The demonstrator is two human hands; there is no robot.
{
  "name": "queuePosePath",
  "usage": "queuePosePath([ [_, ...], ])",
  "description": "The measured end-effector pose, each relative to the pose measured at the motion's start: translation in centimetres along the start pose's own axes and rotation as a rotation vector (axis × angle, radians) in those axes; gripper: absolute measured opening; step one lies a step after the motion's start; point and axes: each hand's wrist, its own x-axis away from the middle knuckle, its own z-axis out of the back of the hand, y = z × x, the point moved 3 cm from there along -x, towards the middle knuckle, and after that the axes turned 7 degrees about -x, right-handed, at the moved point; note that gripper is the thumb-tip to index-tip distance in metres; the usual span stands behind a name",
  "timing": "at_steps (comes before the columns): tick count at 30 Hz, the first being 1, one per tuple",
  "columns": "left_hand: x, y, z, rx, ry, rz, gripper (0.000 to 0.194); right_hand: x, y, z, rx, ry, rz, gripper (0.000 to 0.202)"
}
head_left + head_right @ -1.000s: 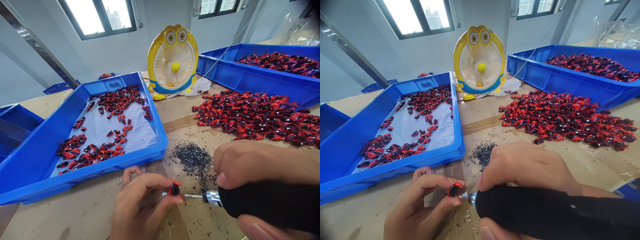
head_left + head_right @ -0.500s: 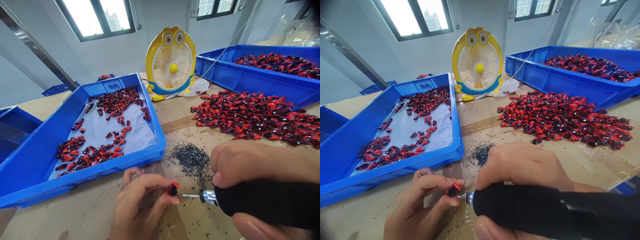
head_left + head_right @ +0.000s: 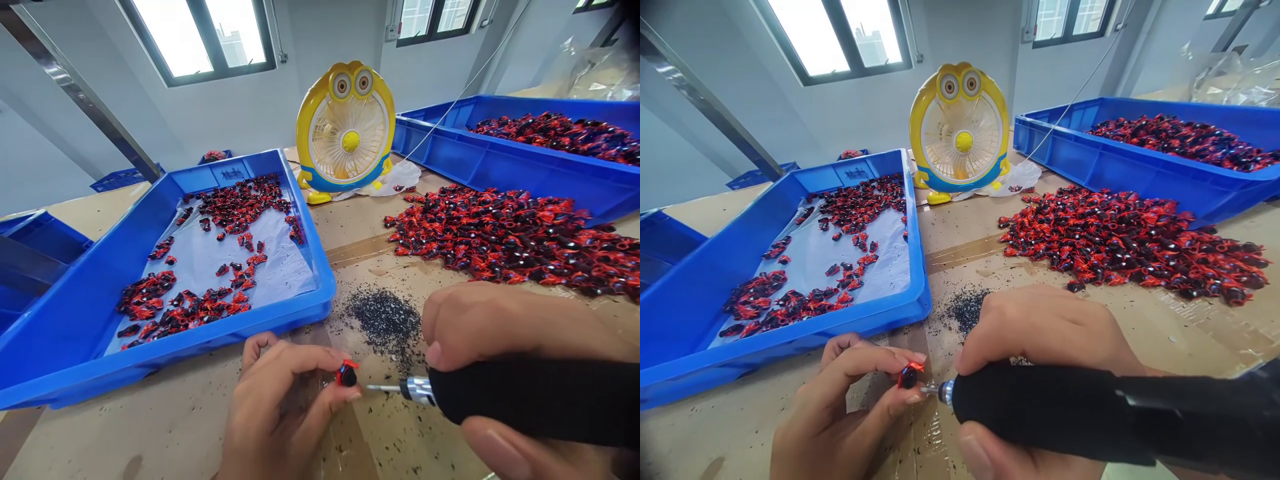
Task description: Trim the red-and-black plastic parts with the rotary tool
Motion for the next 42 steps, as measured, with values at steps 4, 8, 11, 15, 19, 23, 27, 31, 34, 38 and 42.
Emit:
queuePosePath([
  [4,-0.1,0.1,0.1,-0.013,-0.021,-0.017,0.014,0.1,-0.1,0.1,-0.047,-0.005,0.025,0.032],
  [8,-0.1,0.1,0.2,0.004,-0.016,-0.019,0.012,0.2,0.0,-0.1,-0.024,0.012,0.013,0.035],
  [11,0.0,0.0,0.3,0.024,-0.015,-0.015,0.011,0.3,0.0,-0.3,0.0,0.036,0.013,0.034],
  [15,0.0,0.0,0.3,0.034,-0.038,-0.023,0.009,0.4,0.0,-0.5,-0.011,0.026,0.003,0.037],
  [19,-0.2,0.0,0.4,0.017,-0.047,-0.02,0.008,0.2,-0.1,-0.2,-0.022,0.025,0.011,0.036],
  [23,-0.3,0.0,0.3,0.015,-0.047,-0.045,0.009,-0.5,0.2,-0.3,-0.074,-0.015,0.096,0.035],
  [27,-0.2,-0.1,0.1,0.042,-0.067,-0.047,0.016,-1.1,0.7,-0.6,-0.101,0.0,0.14,0.033],
  [31,-0.3,0.0,0.1,0.066,-0.075,-0.051,0.015,-0.9,1.1,-0.9,-0.109,-0.078,0.139,0.02],
  [34,-0.4,0.3,0.2,0.083,-0.055,-0.063,0.014,-0.7,1.2,-1.0,-0.083,-0.096,0.13,0.018],
  [38,-0.4,0.7,0.3,0.1,-0.059,-0.089,0.017,-0.9,1.3,-1.4,-0.105,-0.125,0.126,0.015],
  [42,-0.3,0.8,0.4,0.091,-0.093,-0.089,0.022,-0.9,1.3,-1.5,-0.116,-0.188,0.149,0.012],
])
